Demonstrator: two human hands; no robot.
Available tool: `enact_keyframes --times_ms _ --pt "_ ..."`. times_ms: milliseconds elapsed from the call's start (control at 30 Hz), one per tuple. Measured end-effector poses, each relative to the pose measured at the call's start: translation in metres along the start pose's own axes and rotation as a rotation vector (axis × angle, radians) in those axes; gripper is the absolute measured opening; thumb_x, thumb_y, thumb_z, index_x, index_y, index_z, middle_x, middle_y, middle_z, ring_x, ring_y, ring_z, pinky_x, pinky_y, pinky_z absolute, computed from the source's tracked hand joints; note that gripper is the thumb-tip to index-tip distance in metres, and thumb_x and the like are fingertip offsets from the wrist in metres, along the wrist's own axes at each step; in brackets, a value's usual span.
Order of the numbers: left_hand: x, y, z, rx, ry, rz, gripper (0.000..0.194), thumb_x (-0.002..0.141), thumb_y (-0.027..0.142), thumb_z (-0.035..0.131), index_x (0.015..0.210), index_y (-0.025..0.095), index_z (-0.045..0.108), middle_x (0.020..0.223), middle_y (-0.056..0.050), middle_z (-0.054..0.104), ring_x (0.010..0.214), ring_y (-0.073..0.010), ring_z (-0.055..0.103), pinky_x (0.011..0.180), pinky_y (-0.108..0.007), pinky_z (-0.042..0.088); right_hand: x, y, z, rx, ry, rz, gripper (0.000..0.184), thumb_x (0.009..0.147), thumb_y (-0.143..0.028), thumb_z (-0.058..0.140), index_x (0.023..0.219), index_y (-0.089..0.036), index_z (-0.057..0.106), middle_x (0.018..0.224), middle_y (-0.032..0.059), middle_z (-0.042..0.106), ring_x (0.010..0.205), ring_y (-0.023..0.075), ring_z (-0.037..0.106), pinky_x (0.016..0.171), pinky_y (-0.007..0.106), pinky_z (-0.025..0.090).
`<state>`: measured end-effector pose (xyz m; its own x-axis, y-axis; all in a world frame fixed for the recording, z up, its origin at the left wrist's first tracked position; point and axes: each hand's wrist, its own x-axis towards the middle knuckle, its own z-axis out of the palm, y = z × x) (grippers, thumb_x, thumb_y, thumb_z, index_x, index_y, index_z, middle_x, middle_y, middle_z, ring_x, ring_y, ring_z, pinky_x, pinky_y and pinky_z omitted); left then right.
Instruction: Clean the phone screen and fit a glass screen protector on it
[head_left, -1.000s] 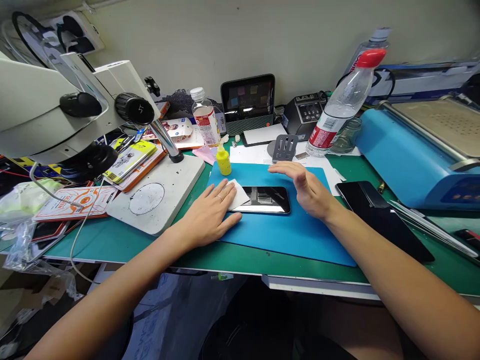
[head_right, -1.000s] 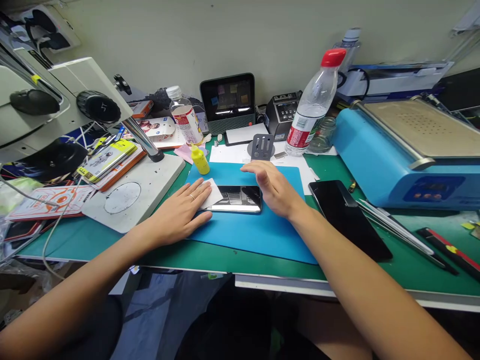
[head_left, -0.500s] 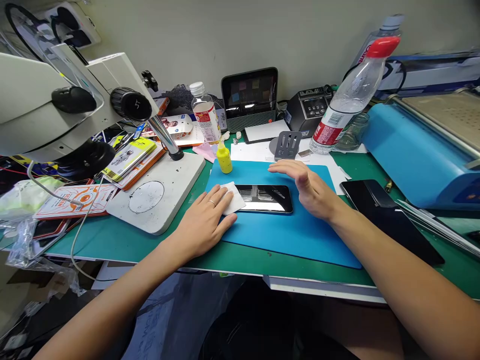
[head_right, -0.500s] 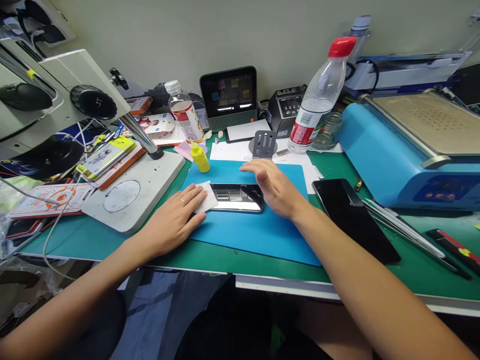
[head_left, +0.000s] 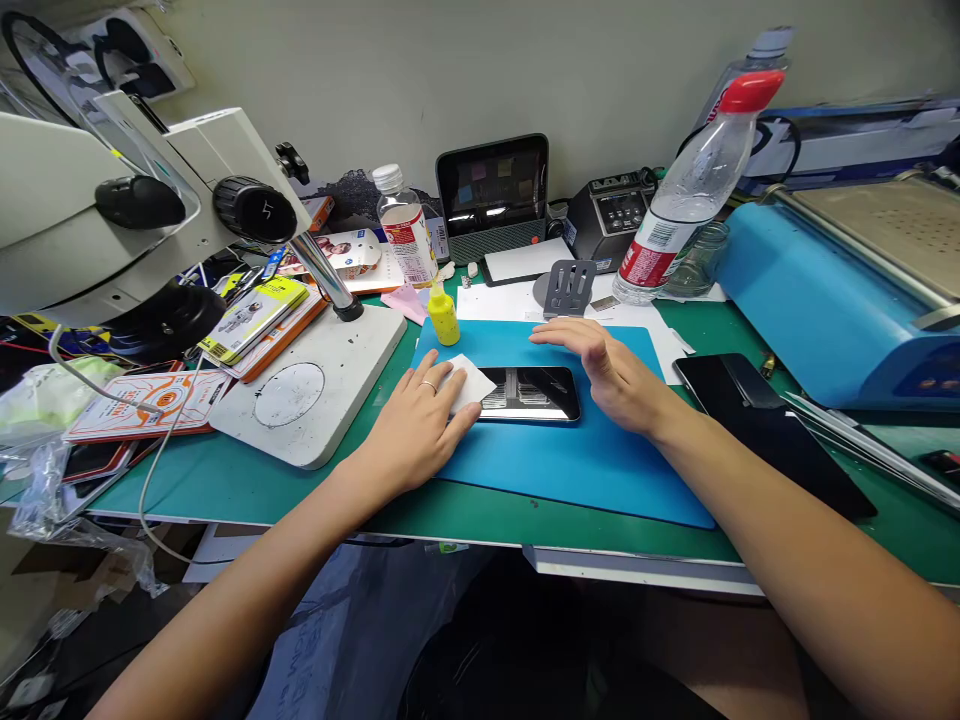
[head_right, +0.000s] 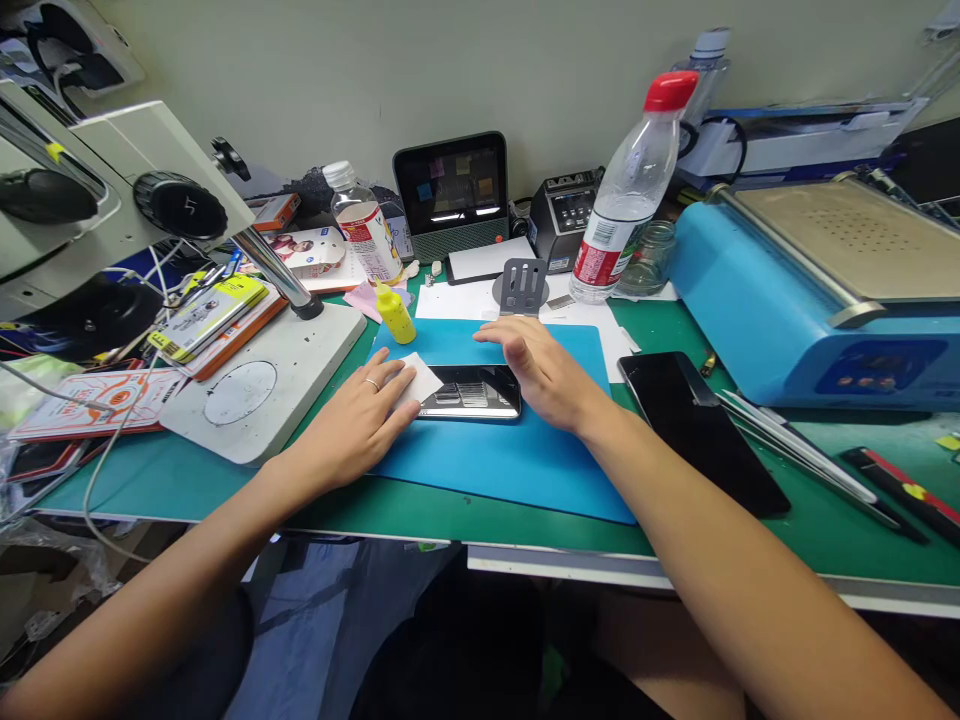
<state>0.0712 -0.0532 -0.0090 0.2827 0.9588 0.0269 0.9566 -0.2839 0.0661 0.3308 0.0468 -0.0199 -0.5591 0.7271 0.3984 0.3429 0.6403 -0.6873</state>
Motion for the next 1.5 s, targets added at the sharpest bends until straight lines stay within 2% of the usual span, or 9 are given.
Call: enact_keyframes --times_ms 167,433,567,767,1033,1333,1500 --pt "0.003 0.0 -0.003 0.021 0.007 0.013 0.054 0.11 0.046 0.031 0.146 0.012 0.052 0.154 -0.018 0.05 0.157 -0.0398 0.027 0.124 -0.06 0.034 -0.001 -0.002 -0.001 0.001 -0.012 0.019 0.088 0.092 -0.082 0.009 0.126 -0.03 0.073 0.135 0.0083 0.069 0.138 0.0306 0.053 0.124 0.057 0.033" --pt "-0.038 0.01 0.005 0.06 0.011 0.034 0.06 0.109 0.049 0.033 0.153 0.01 0.046 0.161 -0.019 0.044 0.157 -0.0411 0.026 0.124 -0.062 0.034 0.0 -0.004 -0.003 -0.001 -0.013 0.024 0.089 0.091 -0.082 0.009 0.125 -0.03 0.073 0.136 0.0093 0.068 0.138 0.031 0.052 0.123 0.059 0.033" --pt "-0.046 0.015 0.005 0.077 0.039 0.035 0.059 0.108 0.049 0.038 0.152 0.012 0.049 0.162 -0.021 0.042 0.156 -0.0425 0.027 0.123 -0.063 0.034 0.0 -0.004 -0.002 -0.011 -0.034 0.025 0.09 0.091 -0.082 0.008 0.126 -0.029 0.073 0.137 0.0096 0.068 0.139 0.0305 0.051 0.124 0.058 0.031" --pt "-0.027 0.016 0.0 0.039 0.027 0.011 0.054 0.107 0.052 0.039 0.151 0.024 0.052 0.16 -0.019 0.044 0.155 -0.043 0.03 0.122 -0.065 0.033 0.0 -0.004 -0.002 -0.014 -0.042 0.035 0.093 0.09 -0.083 0.007 0.126 -0.028 0.072 0.137 0.0104 0.068 0.139 0.0312 0.051 0.124 0.058 0.031" --pt "0.012 0.023 -0.01 -0.006 -0.048 0.109 0.05 0.109 0.049 0.032 0.152 0.03 0.051 0.162 -0.014 0.042 0.156 -0.0414 0.029 0.123 -0.064 0.03 0.0 -0.005 -0.002 0.006 -0.03 0.041 0.092 0.088 -0.085 0.01 0.125 -0.031 0.074 0.136 0.0096 0.068 0.138 0.0324 0.051 0.124 0.058 0.032" --pt "0.039 0.042 -0.008 0.046 -0.036 0.187 0.056 0.109 0.052 0.034 0.152 0.02 0.048 0.162 -0.021 0.04 0.155 -0.0446 0.027 0.123 -0.062 0.028 0.0 -0.004 -0.002 0.014 -0.026 0.042 0.095 0.087 -0.086 0.008 0.125 -0.029 0.074 0.137 0.0108 0.067 0.138 0.0332 0.051 0.124 0.058 0.032" --pt "0.049 0.058 -0.007 0.016 -0.018 0.246 0.056 0.108 0.054 0.034 0.146 0.018 0.053 0.165 -0.021 0.036 0.157 -0.0447 0.021 0.124 -0.064 0.023 0.0 0.0 -0.002 0.022 -0.012 0.024 0.097 0.087 -0.085 0.004 0.126 -0.03 0.074 0.137 0.0105 0.066 0.139 0.032 0.051 0.124 0.057 0.032"
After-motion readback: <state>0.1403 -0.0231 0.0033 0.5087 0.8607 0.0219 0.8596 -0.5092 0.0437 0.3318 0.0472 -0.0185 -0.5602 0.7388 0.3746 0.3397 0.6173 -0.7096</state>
